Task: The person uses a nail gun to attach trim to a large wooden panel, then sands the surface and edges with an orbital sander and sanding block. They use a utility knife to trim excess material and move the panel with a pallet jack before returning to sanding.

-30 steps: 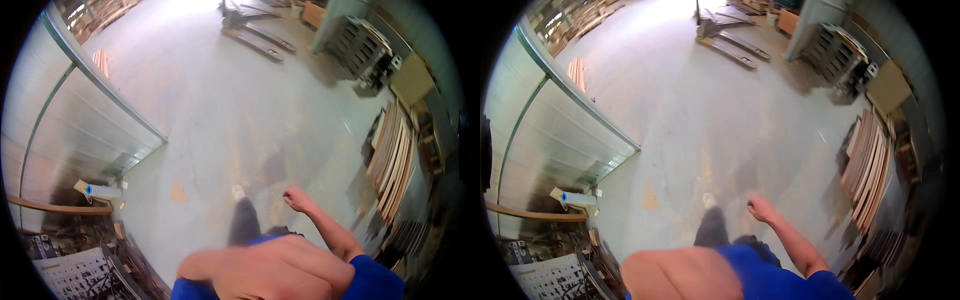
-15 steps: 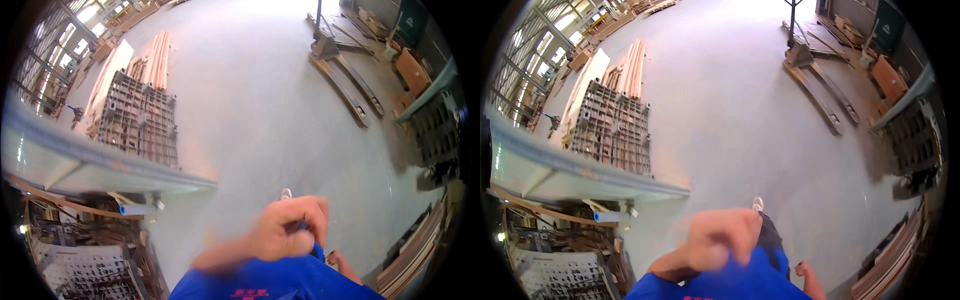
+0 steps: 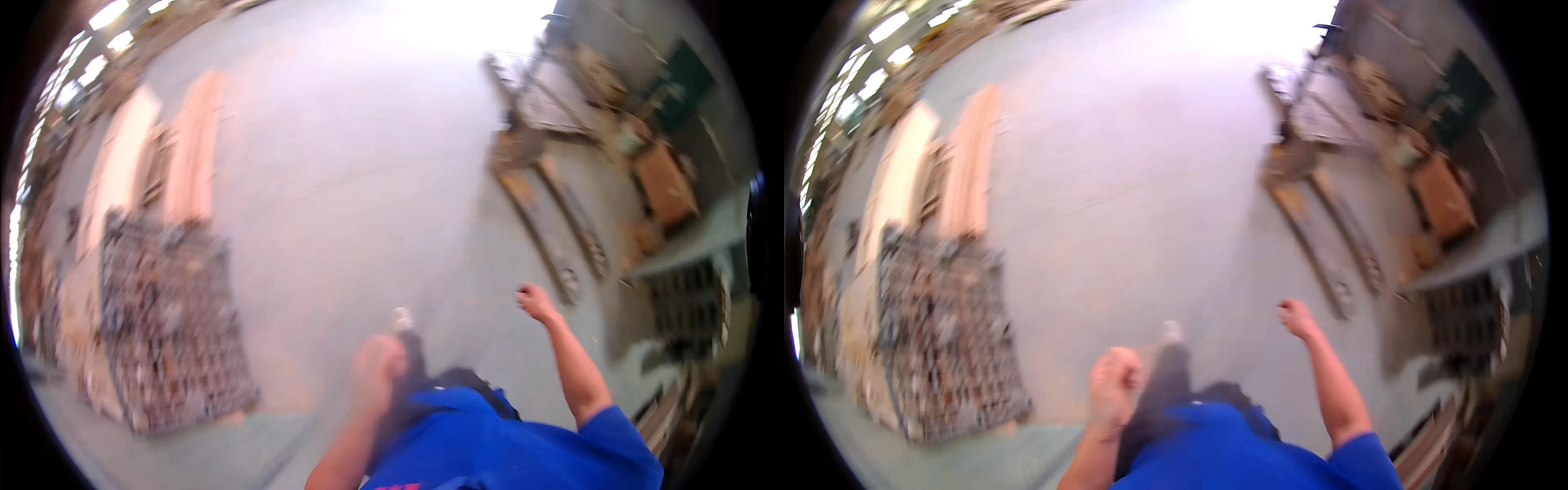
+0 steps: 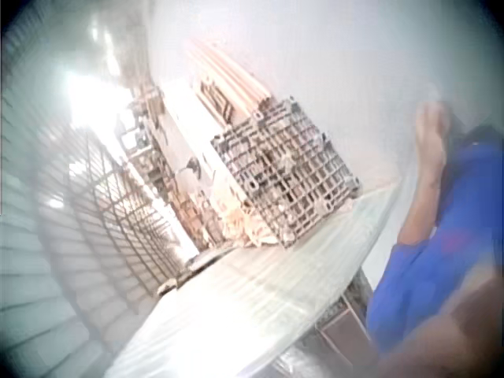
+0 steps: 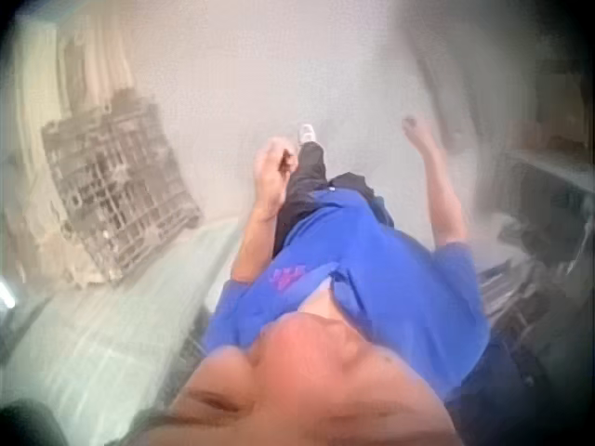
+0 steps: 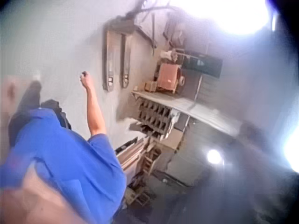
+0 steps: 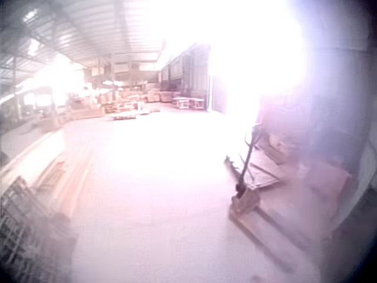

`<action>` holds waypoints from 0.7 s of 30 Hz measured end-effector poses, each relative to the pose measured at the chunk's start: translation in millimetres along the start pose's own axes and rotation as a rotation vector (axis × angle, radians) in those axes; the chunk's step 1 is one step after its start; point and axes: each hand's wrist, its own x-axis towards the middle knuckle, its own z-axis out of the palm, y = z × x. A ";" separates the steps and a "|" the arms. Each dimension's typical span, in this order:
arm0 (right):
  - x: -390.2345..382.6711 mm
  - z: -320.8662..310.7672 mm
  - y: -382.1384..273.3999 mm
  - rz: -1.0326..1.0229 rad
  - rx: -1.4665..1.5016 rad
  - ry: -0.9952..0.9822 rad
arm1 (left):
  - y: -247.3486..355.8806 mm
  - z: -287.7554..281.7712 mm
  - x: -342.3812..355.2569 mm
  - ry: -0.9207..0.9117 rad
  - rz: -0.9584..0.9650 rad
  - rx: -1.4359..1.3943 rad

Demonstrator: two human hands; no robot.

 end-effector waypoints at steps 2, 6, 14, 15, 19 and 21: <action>54.1 -43.2 -11.4 -0.127 -0.222 -0.046 | 38.9 10.1 84.9 -0.056 0.071 -0.092; 158.3 -120.3 -61.3 -0.146 -0.197 0.031 | 127.7 47.6 267.4 -0.173 0.113 -0.124; 499.8 -347.5 -136.1 0.020 0.291 0.676 | 163.7 98.3 672.4 -0.127 0.023 0.055; 538.5 -376.9 -125.6 -0.038 0.172 0.808 | 178.8 121.7 723.1 -0.140 -0.010 0.041; 667.7 -522.1 -273.8 -0.046 0.846 1.022 | 272.1 178.4 842.0 -0.149 -0.001 0.181; 725.2 -606.8 -282.7 -0.043 0.831 1.155 | 291.0 197.8 918.6 -0.214 0.027 0.234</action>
